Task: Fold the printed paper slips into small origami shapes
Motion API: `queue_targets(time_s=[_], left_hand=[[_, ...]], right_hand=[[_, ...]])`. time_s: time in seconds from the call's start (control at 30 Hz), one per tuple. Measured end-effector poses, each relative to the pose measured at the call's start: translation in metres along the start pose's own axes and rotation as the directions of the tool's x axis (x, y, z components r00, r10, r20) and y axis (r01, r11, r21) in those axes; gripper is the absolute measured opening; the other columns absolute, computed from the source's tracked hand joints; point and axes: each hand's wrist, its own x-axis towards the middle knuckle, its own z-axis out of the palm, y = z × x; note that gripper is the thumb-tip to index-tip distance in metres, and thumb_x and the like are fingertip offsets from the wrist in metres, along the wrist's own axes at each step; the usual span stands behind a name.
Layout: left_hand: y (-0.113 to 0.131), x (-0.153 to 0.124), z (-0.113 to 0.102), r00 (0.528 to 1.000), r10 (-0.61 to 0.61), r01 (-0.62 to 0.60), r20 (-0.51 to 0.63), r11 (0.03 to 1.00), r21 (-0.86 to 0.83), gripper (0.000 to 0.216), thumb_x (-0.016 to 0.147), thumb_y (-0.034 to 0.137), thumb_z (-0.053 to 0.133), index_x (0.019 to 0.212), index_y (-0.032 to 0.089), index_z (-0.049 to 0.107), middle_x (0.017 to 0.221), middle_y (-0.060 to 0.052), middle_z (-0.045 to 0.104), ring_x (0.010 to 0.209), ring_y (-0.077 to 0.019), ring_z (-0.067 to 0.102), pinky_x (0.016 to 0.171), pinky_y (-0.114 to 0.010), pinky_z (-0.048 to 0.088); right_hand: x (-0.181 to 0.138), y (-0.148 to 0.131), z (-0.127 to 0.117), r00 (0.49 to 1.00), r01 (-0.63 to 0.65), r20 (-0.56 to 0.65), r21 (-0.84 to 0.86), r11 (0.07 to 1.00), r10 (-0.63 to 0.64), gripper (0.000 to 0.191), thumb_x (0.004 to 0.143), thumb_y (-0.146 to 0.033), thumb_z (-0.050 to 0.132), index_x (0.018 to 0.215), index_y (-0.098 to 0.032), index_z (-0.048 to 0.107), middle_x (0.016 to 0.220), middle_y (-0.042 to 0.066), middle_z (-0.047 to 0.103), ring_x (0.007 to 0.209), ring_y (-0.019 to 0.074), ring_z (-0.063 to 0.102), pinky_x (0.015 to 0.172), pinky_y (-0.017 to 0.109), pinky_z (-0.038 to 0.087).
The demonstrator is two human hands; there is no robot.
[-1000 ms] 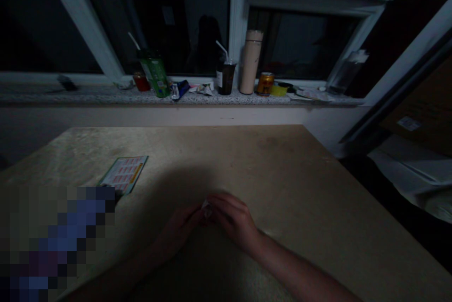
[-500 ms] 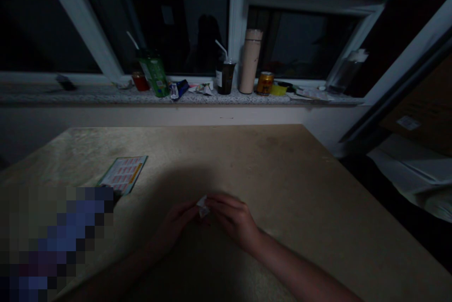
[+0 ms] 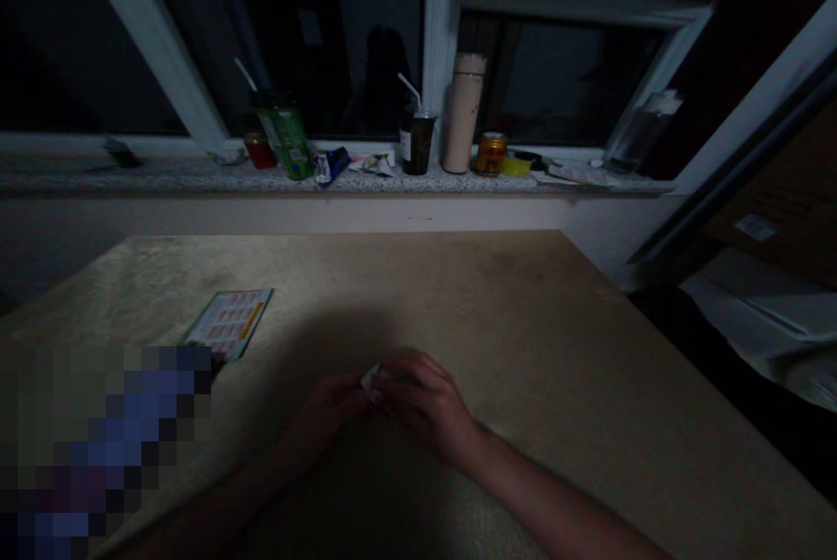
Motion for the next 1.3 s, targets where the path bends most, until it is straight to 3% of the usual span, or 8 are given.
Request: queue_targets(time_s=[0.23,0.47,0.73,1.0,1.3], left_hand=[[-0.004,0.001,0.0,1.0,-0.022,0.021,-0.023,1.0,-0.004,0.031,0.073,0.045,0.066,0.078,0.015,0.066,0.069,0.0,0.065,0.067,-0.0168,0.059,0.063,-0.024,0.042],[-0.006,0.002,0.0,1.0,-0.024,0.024,-0.012,0.999,0.043,0.029,0.076,0.041,0.063,0.089,0.015,0.065,0.075,0.0,0.065,0.071,-0.0175,0.059,0.064,-0.024,0.042],[-0.006,0.003,0.0,0.999,-0.042,0.041,0.009,0.997,0.067,0.024,0.077,0.036,0.062,0.09,0.016,0.066,0.082,-0.002,0.068,0.079,-0.0198,0.061,0.069,-0.026,0.043],[-0.005,0.002,0.001,0.997,-0.076,0.075,0.007,0.991,0.112,0.02,0.076,0.035,0.063,0.082,0.016,0.065,0.07,0.002,0.064,0.066,-0.0147,0.056,0.059,-0.021,0.039],[-0.008,-0.002,0.004,0.998,-0.044,0.033,0.033,0.963,0.266,0.019,0.073,0.033,0.068,0.076,0.014,0.068,0.071,0.0,0.067,0.069,-0.0172,0.06,0.063,-0.023,0.042]], right_hand=[[-0.002,-0.001,-0.001,0.999,-0.048,0.018,-0.013,0.999,0.049,0.034,0.089,-0.02,0.052,0.119,-0.034,0.058,0.113,0.006,0.059,0.104,0.022,0.055,0.083,0.037,0.049],[-0.002,0.0,0.002,0.987,-0.152,-0.036,0.083,0.985,0.155,0.038,0.087,-0.014,0.05,0.122,-0.026,0.054,0.111,0.009,0.06,0.104,0.0199,0.056,0.085,0.035,0.049],[0.0,-0.003,0.002,0.964,-0.26,-0.014,0.173,0.95,0.266,0.038,0.078,-0.005,0.047,0.108,-0.023,0.06,0.101,0.007,0.063,0.095,0.0195,0.059,0.08,0.034,0.049],[0.003,-0.007,0.005,0.948,-0.304,-0.038,0.18,0.936,0.315,0.01,0.085,-0.024,0.057,0.089,-0.02,0.065,0.083,0.005,0.063,0.079,0.0173,0.06,0.069,0.028,0.049],[-0.002,-0.007,0.009,0.934,-0.348,-0.026,0.157,0.924,0.356,0.02,0.087,-0.03,0.055,0.072,-0.019,0.06,0.069,0.003,0.056,0.065,0.0149,0.054,0.057,0.025,0.043]])
